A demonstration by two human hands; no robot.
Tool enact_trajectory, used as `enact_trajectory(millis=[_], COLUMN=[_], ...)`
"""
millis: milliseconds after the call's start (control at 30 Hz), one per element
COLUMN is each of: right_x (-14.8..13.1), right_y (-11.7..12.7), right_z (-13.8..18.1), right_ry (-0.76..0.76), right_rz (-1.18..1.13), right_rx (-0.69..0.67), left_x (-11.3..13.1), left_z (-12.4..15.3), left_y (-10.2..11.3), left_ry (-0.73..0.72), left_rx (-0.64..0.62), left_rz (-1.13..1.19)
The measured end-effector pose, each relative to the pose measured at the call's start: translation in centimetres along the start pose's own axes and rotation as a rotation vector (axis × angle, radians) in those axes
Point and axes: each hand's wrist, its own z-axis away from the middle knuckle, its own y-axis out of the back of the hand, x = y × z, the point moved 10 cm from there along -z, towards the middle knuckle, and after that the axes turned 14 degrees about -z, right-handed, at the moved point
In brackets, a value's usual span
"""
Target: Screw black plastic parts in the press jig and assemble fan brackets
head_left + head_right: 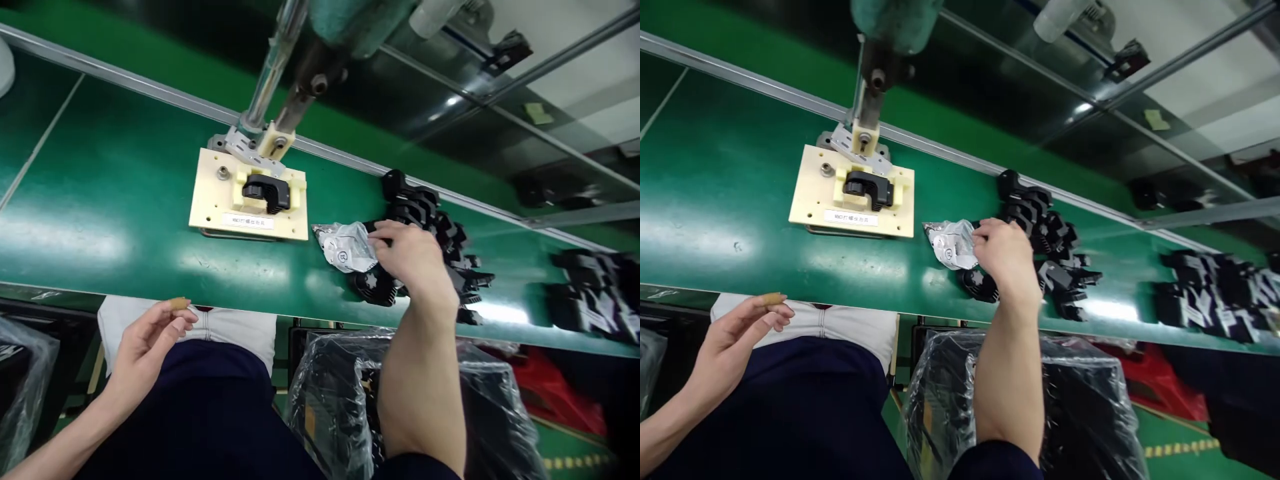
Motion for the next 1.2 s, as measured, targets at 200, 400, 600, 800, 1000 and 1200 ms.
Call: enact_trajectory(millis=[200, 400, 600, 800, 1000, 1200], right_x=[-0.2, 0.4, 0.7, 2.3, 2.4, -7.8], right_y=[-5.1, -3.9, 0.6, 0.0, 0.8, -6.8], right_z=[0.5, 1.3, 3.9, 5.1, 6.2, 10.6], right_ry=[-0.015, 0.068, 0.12, -0.107, -0.164, -0.376], right_rz=[0.04, -0.124, -0.479, -0.969, -1.154, -1.858], right_rx=[-0.124, -0.058, 0.243, 0.308, 0.379, -0.236], left_x=[-0.1, -1.0, -1.6, 0.9, 4.0, 8.6], left_z=[0.6, 1.4, 0.7, 0.0, -0.2, 0.0], left_y=[-4.0, -4.0, -3.3, -4.6, -6.9, -8.7], left_ry=[0.0, 0.038, 0.042, -0.014, -0.106, -0.401], left_rx=[-0.18, -0.126, -0.13, -0.136, -0.177, -0.112], left_rz=[-0.042, -0.065, -0.1, -0.13, -0.143, -0.143])
